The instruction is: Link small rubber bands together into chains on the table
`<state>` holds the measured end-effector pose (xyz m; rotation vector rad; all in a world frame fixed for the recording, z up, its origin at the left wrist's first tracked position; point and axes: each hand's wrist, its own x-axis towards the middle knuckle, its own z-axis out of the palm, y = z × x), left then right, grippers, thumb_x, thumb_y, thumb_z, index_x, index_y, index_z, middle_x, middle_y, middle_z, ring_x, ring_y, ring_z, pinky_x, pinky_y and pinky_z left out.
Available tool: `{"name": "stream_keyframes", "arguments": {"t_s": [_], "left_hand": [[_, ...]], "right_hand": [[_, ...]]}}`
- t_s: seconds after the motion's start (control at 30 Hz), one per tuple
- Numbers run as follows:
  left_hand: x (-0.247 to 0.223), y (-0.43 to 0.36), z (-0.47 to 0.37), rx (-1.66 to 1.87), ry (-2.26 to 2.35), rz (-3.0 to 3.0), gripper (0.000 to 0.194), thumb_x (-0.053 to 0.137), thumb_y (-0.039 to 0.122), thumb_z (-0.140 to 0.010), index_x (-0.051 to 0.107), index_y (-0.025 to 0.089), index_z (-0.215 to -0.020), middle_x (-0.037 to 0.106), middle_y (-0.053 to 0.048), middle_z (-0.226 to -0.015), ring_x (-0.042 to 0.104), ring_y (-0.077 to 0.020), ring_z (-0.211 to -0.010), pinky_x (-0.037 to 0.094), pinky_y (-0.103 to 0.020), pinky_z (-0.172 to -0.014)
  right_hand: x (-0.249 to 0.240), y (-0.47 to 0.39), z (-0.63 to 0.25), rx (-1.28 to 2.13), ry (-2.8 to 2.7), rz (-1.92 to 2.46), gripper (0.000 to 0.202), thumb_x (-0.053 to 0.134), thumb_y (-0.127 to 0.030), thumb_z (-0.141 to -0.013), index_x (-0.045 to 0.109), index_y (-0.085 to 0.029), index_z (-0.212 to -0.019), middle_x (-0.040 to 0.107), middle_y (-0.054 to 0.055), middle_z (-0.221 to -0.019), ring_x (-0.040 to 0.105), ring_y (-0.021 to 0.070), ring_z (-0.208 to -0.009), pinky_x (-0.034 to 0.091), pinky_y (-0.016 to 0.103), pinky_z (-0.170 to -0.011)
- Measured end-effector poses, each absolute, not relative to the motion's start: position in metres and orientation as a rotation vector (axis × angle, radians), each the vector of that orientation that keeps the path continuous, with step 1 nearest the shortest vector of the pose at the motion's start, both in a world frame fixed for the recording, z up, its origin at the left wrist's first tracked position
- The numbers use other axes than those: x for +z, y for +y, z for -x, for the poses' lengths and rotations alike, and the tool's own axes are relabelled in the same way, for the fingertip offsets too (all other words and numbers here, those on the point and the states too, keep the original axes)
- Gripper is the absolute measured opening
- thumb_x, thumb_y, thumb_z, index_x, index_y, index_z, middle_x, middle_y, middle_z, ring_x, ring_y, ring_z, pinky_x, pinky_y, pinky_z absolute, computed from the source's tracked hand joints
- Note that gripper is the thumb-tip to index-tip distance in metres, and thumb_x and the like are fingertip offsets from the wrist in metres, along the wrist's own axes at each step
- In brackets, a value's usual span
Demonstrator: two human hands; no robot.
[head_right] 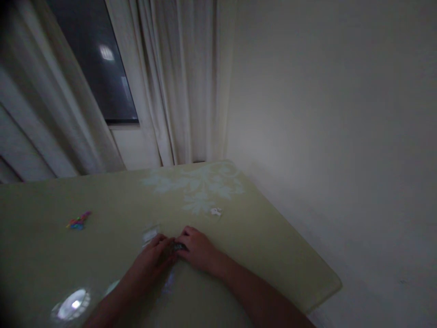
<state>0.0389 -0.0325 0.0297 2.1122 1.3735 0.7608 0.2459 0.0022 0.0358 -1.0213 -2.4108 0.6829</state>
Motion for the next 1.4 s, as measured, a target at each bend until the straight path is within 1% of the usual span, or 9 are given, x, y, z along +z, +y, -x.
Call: {"name": "stream_keyframes", "arguments": {"t_s": [0.1,0.2,0.43,0.6,0.83,0.9,1.03,1.23,1.4], "left_hand": [[0.026,-0.026,-0.048,0.818,1.422,-2.058,0.021,0.06,0.026,-0.091,0.074,0.022,-0.107,0.073,-0.01,-0.102,0.07,-0.0271,-0.095,0.057,-0.04,-0.085],[0.028,-0.019,-0.052,0.89,1.476,-2.029,0.023,0.057,0.027,-0.093,0.077,0.022,-0.103,0.075,-0.01,-0.099,0.071,-0.0277,-0.093,0.057,-0.041,-0.086],[0.028,-0.018,-0.053,1.088,1.48,-1.961,0.029,0.052,0.03,-0.093,0.078,0.023,-0.106,0.077,-0.008,-0.101,0.073,-0.0274,-0.094,0.059,-0.042,-0.087],[0.023,-0.02,-0.043,1.1,1.317,-1.812,0.036,0.054,0.031,-0.092,0.071,0.022,-0.122,0.077,-0.011,-0.118,0.073,-0.0281,-0.108,0.059,-0.046,-0.095],[0.021,-0.026,-0.02,0.868,1.321,-1.867,0.057,0.068,0.025,-0.079,0.063,0.025,-0.136,0.069,-0.013,-0.133,0.069,-0.0295,-0.116,0.059,-0.044,-0.095],[0.02,-0.027,-0.021,0.817,1.373,-1.902,0.061,0.071,0.026,-0.077,0.062,0.022,-0.137,0.067,-0.014,-0.135,0.066,-0.0311,-0.12,0.055,-0.046,-0.101],[0.02,-0.029,-0.037,0.816,1.481,-1.967,0.065,0.077,0.03,-0.075,0.062,0.017,-0.137,0.065,-0.016,-0.135,0.062,-0.0337,-0.125,0.048,-0.049,-0.109],[0.026,-0.025,-0.058,0.83,1.413,-1.989,0.04,0.068,0.024,-0.084,0.07,0.017,-0.123,0.068,-0.013,-0.112,0.067,-0.0288,-0.104,0.053,-0.042,-0.095],[0.025,-0.023,-0.059,0.916,1.412,-1.933,0.028,0.06,0.025,-0.089,0.073,0.019,-0.112,0.072,-0.011,-0.107,0.068,-0.0277,-0.1,0.053,-0.041,-0.092]], "right_hand": [[0.032,0.005,-0.239,0.666,-2.362,1.064,0.014,0.067,-0.021,-0.097,0.076,-0.02,-0.108,0.066,0.006,-0.103,0.063,0.0198,-0.097,0.051,0.029,-0.089],[0.03,0.01,-0.235,0.698,-2.253,1.082,0.014,0.063,-0.016,-0.099,0.075,-0.019,-0.104,0.068,0.006,-0.103,0.065,0.0193,-0.097,0.051,0.03,-0.09],[0.034,0.012,-0.242,0.844,-2.053,1.023,0.021,0.063,-0.013,-0.097,0.075,-0.021,-0.112,0.075,0.006,-0.105,0.069,0.0207,-0.1,0.051,0.033,-0.094],[0.036,0.008,-0.248,0.943,-2.003,0.898,0.031,0.063,-0.01,-0.094,0.071,-0.022,-0.122,0.076,0.006,-0.115,0.07,0.0207,-0.107,0.052,0.034,-0.098],[0.034,0.012,-0.263,0.953,-1.964,0.914,0.026,0.068,-0.025,-0.094,0.071,-0.019,-0.119,0.07,0.01,-0.117,0.07,0.0218,-0.105,0.058,0.035,-0.091],[0.038,0.012,-0.267,0.895,-2.051,0.986,0.033,0.074,-0.031,-0.091,0.07,-0.019,-0.122,0.068,0.011,-0.119,0.068,0.023,-0.105,0.057,0.035,-0.09],[0.042,0.008,-0.266,0.772,-2.257,1.095,0.068,0.091,-0.04,-0.075,0.065,-0.018,-0.134,0.063,0.013,-0.125,0.061,0.0276,-0.116,0.05,0.04,-0.103],[0.037,0.004,-0.246,0.755,-2.278,1.127,0.025,0.072,-0.013,-0.091,0.073,-0.017,-0.116,0.066,0.008,-0.109,0.064,0.0205,-0.102,0.051,0.031,-0.094],[0.03,0.009,-0.244,0.723,-2.252,1.091,0.015,0.068,-0.011,-0.094,0.076,-0.016,-0.105,0.068,0.007,-0.101,0.066,0.0185,-0.094,0.052,0.029,-0.089]]}}
